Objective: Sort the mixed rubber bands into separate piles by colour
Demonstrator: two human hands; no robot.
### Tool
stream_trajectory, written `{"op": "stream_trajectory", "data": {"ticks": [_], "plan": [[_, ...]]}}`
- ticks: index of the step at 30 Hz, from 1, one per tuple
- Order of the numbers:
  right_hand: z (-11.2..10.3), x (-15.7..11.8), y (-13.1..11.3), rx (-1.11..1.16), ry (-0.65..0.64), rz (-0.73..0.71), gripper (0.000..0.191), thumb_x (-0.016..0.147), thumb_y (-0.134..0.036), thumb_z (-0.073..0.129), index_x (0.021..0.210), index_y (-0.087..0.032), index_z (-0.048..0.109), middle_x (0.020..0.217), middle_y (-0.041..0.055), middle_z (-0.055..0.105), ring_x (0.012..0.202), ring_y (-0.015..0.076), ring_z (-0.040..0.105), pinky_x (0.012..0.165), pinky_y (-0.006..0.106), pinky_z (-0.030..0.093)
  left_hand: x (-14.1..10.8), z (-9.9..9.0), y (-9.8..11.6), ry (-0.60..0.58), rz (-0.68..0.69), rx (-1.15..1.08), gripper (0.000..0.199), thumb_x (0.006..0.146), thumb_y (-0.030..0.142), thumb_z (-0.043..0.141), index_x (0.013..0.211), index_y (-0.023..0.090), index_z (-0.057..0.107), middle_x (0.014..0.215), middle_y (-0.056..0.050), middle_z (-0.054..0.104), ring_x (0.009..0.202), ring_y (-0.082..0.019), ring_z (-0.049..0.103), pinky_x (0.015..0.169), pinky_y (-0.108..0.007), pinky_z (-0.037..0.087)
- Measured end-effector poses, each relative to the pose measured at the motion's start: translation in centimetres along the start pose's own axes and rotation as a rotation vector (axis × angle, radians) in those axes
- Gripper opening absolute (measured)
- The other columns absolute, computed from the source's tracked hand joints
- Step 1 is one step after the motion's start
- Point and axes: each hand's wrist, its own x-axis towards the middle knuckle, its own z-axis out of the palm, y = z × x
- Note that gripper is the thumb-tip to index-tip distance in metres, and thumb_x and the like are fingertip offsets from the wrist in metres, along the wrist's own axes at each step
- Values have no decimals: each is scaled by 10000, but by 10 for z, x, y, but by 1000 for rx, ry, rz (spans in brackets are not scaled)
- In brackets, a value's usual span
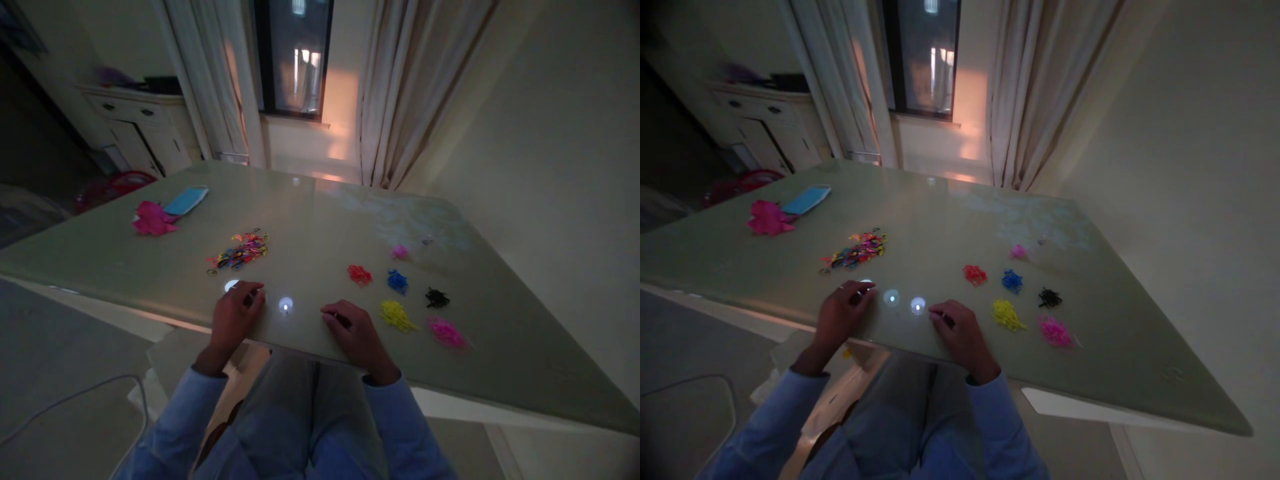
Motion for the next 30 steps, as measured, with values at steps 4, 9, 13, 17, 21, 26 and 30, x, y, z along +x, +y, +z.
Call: {"op": "stream_trajectory", "data": {"ticks": [4,9,13,17,21,26,30], "plan": [[-4,-7,0,37,34,-2,135,907,-275,614,919,-226,740,826,42,717,737,173,642,676,280,479,28,-14,-9,-119,-82,-110,418,820,470,530,1037,166,718,837,-53,733,594,-160,625,614,-286,507],[-2,-9,2,13,33,-15,149,918,-289,594,920,-231,731,817,48,716,723,182,648,645,280,491,82,-35,-17,-118,-36,112,380,848,400,542,1089,172,727,925,-85,751,746,-200,666,703,-292,510],[-2,-9,4,12,35,-32,144,924,-280,590,919,-235,726,806,42,711,722,180,654,651,275,497,115,-38,-16,-289,58,361,304,889,313,525,1075,210,743,988,-102,749,839,-221,686,764,-297,500],[-2,-10,4,38,29,-30,135,928,-270,592,928,-234,722,817,44,710,737,183,659,663,274,498,133,-28,-15,-429,128,446,273,894,293,544,1047,200,750,1010,-125,743,883,-239,685,775,-306,498],[-1,-10,5,36,24,-37,140,940,-270,579,940,-240,715,812,44,700,738,185,655,662,280,499,138,-20,-19,-481,135,464,246,898,247,526,925,209,768,972,-105,749,882,-224,679,791,-296,495],[0,-11,4,26,6,-57,141,946,-260,571,946,-228,709,834,53,702,772,186,661,696,285,507,137,-21,-22,-428,128,442,209,874,264,566,881,209,768,972,-97,734,860,-218,668,775,-289,489],[0,-11,5,26,8,-73,140,948,-250,571,954,-224,707,837,49,704,775,175,661,702,271,510,135,-27,-22,-381,121,412,205,863,264,577,908,193,764,1018,-105,723,887,-220,666,782,-288,474]]}}
